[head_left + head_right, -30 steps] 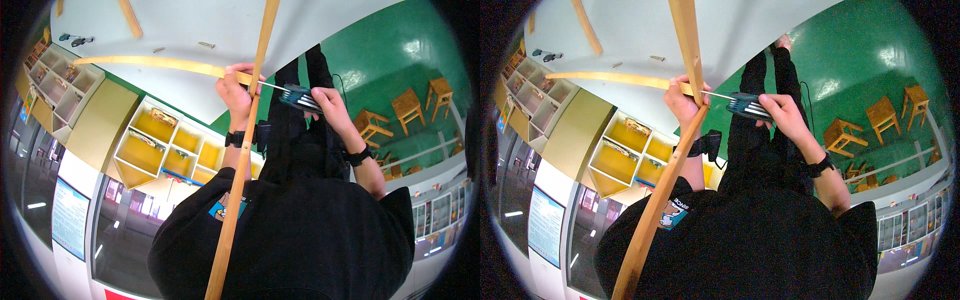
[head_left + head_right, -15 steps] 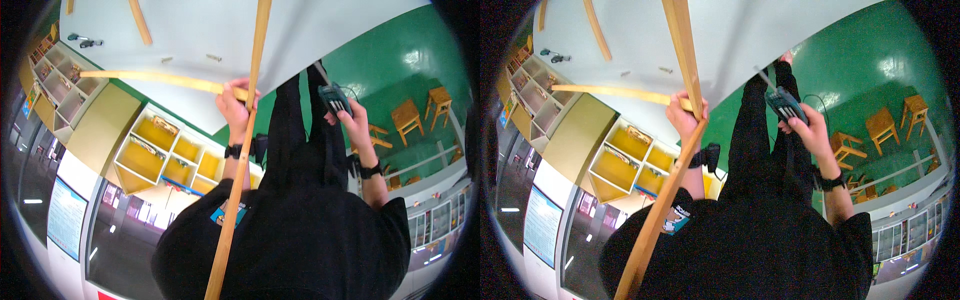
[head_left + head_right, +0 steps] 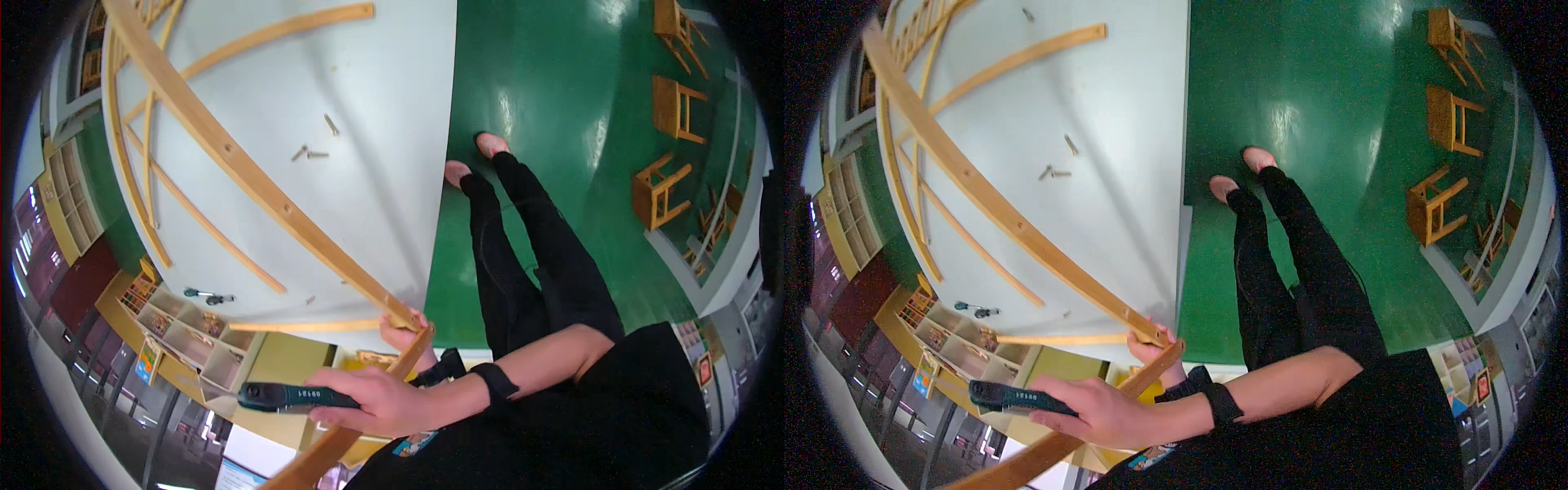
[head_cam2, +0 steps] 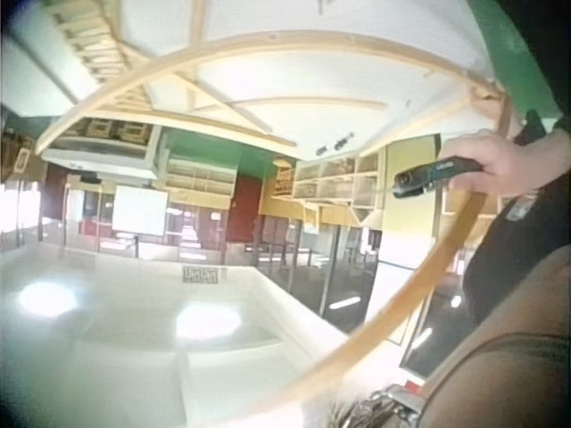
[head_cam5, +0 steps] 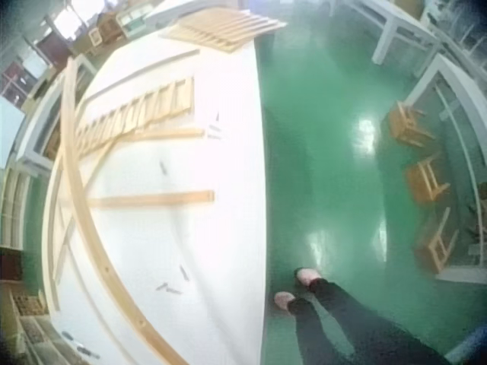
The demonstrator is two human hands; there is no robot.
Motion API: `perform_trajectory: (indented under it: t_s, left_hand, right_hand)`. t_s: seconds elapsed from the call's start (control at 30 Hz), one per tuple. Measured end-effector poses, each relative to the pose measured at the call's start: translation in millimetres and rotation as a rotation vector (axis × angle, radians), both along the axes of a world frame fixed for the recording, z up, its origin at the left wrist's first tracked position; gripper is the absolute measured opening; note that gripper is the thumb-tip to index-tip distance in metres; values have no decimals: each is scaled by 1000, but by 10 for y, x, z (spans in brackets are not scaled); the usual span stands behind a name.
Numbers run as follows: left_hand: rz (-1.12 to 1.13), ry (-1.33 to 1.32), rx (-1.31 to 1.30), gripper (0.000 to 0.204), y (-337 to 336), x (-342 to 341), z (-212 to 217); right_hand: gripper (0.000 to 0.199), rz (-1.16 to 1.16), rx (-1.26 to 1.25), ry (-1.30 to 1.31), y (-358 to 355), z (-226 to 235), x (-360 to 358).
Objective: Assembling a wooden structure by aligning slats and using a screwdriver.
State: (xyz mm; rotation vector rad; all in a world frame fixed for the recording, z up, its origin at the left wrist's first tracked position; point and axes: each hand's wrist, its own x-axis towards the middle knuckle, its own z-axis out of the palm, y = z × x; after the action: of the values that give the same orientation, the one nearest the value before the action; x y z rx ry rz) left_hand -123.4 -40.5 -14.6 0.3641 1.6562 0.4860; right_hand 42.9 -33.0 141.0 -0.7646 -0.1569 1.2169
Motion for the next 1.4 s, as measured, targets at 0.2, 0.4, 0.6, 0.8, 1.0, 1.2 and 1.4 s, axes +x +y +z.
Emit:
perform_trajectory:
  t_s: [0.2, 0.4, 0.6, 0.8, 1.0, 1.2, 1.4]
  left_hand:
    - [-534, 354, 383, 48, 202, -315, -257]
    - [-699, 398, 680, 46, 478, -333, -145]
    - [-677, 240, 470, 49, 596, -384, -7]
    - [-785, 194, 616, 44, 741, -286, -116]
    - [-829, 236, 686, 44, 822, -167, -32]
    - [-790, 244, 566, 46, 789, -211, -278]
    - [-871, 352, 633, 45, 773, -114, -192]
  right_hand:
    - [18, -343, -287, -28, 251, -236, 105]
    - [23, -665, -554, -129, 473, -709, 181]
    - [27, -648, -501, -30, 258, -1186, 335]
    - [28, -684, -529, -53, -43, -1440, 548]
    - [36, -581, -415, 258, -177, -1426, 794]
    - [43, -561, -392, 321, -168, -1648, 873]
    - [38, -479, -418, 270, -216, -1635, 1024]
